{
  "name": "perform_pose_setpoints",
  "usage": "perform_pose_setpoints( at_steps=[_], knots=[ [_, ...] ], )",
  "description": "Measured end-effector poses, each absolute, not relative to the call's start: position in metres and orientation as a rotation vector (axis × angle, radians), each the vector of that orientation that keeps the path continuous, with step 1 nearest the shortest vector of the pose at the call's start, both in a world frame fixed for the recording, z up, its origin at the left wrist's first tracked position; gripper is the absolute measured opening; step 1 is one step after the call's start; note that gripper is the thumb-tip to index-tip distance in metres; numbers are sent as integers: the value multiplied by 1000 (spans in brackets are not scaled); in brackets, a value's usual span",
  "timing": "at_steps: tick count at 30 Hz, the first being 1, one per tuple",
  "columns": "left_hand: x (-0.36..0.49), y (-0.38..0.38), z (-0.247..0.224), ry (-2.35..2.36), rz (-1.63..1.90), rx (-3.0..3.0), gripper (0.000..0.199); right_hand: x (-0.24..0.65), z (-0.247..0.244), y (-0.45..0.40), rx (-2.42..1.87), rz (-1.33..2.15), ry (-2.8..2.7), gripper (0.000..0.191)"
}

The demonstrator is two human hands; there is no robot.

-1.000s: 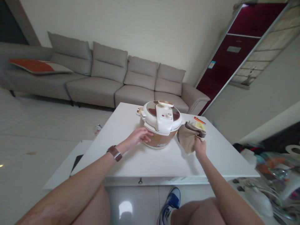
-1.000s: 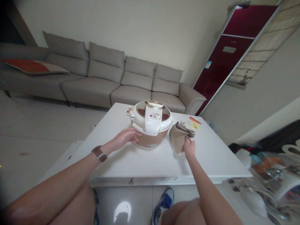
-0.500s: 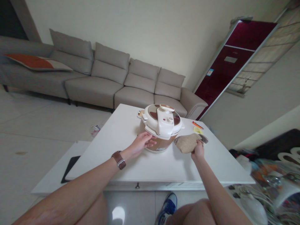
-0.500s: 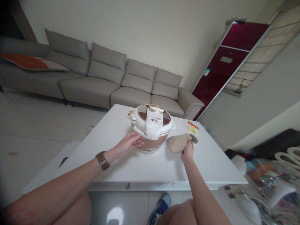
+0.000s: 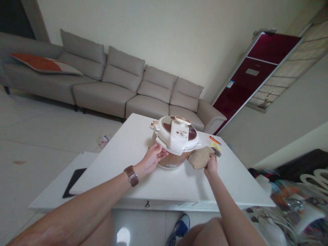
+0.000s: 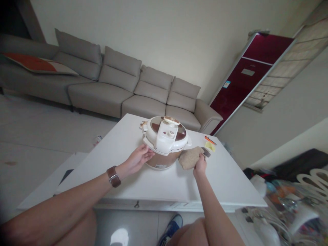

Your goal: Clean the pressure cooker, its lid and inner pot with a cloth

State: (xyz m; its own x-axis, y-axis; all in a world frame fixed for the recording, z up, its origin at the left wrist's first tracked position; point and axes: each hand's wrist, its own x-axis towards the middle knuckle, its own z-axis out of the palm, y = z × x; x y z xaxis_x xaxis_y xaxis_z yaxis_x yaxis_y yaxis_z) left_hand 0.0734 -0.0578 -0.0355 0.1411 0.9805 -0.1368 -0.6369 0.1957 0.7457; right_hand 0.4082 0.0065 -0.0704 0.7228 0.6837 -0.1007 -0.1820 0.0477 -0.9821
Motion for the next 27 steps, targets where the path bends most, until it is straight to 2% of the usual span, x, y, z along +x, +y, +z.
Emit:
perform_pose_setpoints(
  at_steps=[6, 13, 16, 21, 27],
  knots=[
    [41, -59, -28, 783, 1336, 520, 25, 394, -67, 7, -1312, 788, -530, 41],
    [5, -40, -22, 786, 1474, 437, 22, 359, -40, -9, -1056, 1210, -583, 35],
    [-10, -28, -17, 883, 1516, 407, 24, 351, -36, -14, -1051, 1190, -578, 33],
    [-24, -22, -13, 971, 1461, 556, 17, 349, -41, -7, -1102, 956, -498, 29],
    [-27, -36, -23, 1168, 1352, 787, 29, 344, -49, 14, -1121, 954, -484, 24]
  ],
)
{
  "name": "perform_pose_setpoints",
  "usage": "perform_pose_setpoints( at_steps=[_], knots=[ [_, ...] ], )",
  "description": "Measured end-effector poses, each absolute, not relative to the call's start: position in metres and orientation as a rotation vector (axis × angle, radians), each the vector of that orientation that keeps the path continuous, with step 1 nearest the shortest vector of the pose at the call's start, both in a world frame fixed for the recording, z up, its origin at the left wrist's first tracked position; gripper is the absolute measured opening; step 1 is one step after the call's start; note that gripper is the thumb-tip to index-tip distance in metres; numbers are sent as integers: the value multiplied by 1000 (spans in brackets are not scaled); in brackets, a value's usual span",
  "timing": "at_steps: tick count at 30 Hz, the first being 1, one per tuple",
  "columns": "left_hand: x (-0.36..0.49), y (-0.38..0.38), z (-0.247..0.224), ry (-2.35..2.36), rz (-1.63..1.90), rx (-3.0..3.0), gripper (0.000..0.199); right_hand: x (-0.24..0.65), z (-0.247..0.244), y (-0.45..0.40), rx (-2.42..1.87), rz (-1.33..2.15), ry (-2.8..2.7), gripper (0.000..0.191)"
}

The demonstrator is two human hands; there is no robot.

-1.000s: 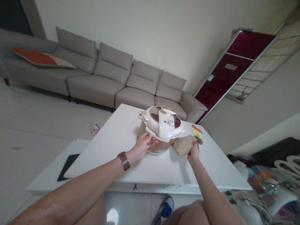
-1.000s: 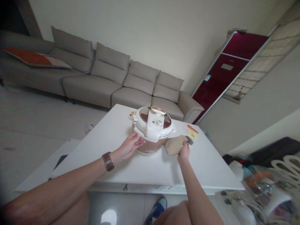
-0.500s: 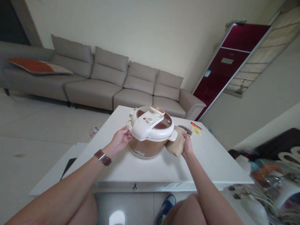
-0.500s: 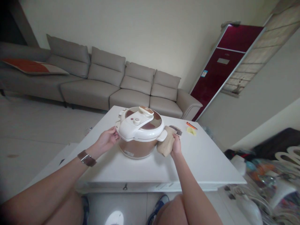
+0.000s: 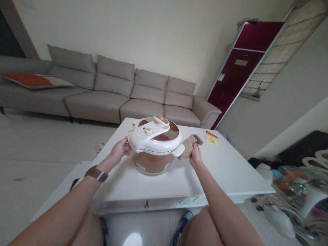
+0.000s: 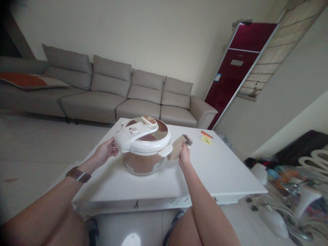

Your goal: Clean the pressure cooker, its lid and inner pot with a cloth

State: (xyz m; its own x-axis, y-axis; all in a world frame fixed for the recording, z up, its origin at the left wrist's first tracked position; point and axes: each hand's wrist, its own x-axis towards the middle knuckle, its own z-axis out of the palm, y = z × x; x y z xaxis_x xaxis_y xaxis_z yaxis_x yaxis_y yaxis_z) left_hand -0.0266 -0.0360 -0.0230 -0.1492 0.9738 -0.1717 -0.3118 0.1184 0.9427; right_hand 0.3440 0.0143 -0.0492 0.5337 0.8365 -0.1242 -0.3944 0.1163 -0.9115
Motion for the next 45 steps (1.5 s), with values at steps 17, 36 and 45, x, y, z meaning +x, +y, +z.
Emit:
perform_pose_setpoints(
  at_steps=[17, 36, 45],
  knots=[
    [-11, -60, -44, 1091, 1550, 1130, 61, 324, -69, 57, -1135, 953, -729, 33],
    [-14, -61, -30, 1056, 1456, 1489, 98, 304, -47, 74, -1219, 808, -834, 29],
    [-14, -30, -38, 949, 1356, 1546, 104, 334, -48, 50, -1262, 646, -859, 32]
  ],
)
